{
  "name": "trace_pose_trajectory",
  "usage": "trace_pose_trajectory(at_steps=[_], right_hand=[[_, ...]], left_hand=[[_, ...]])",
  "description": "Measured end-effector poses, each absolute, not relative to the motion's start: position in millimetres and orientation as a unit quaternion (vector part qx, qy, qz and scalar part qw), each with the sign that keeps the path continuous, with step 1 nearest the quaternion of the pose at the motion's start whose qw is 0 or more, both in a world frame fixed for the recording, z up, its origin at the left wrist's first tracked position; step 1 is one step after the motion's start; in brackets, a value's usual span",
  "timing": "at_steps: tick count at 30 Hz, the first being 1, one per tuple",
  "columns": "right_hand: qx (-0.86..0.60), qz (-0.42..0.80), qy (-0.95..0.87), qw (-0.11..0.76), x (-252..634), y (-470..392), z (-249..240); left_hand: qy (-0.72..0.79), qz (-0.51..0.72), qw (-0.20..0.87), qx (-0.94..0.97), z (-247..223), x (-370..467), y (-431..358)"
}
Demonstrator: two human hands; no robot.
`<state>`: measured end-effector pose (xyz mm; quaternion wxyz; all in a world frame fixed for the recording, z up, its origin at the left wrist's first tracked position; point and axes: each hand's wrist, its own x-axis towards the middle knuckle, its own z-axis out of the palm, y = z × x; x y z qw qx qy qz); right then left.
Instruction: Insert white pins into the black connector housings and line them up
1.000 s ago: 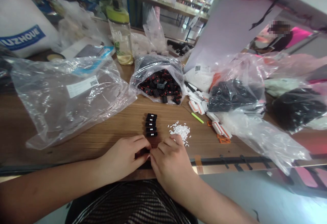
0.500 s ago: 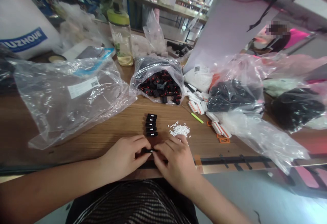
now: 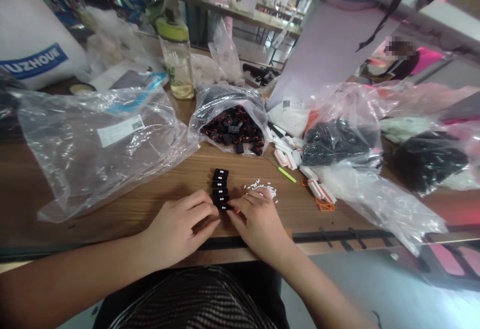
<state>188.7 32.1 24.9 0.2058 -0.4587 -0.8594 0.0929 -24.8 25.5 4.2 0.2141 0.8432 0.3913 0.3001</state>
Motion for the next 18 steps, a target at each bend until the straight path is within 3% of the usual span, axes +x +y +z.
trace_pose_trajectory(at_steps=[6, 9, 12, 18], right_hand=[[-0.507, 0.043, -0.838, 0.198, 210.4, 56.7, 31.3], [-0.572, 0.006, -0.807, 0.15, 221.0, 101.9, 39.3], [-0.659, -0.05, -0.75, 0.02, 223.7, 149.6, 40.8], [-0.668, -0.061, -0.742, -0.013, 217.5, 174.5, 37.3]], left_hand=[[0.378, 0.329, 0.225, 0.835, 6.4, -24.4, 26.0], [0.363, 0.35, 0.236, 0.831, 6.0, -24.0, 25.8], [0.354, 0.367, 0.233, 0.828, 5.0, -23.2, 26.8], [0.348, 0.371, 0.217, 0.833, 5.7, -24.8, 30.0]])
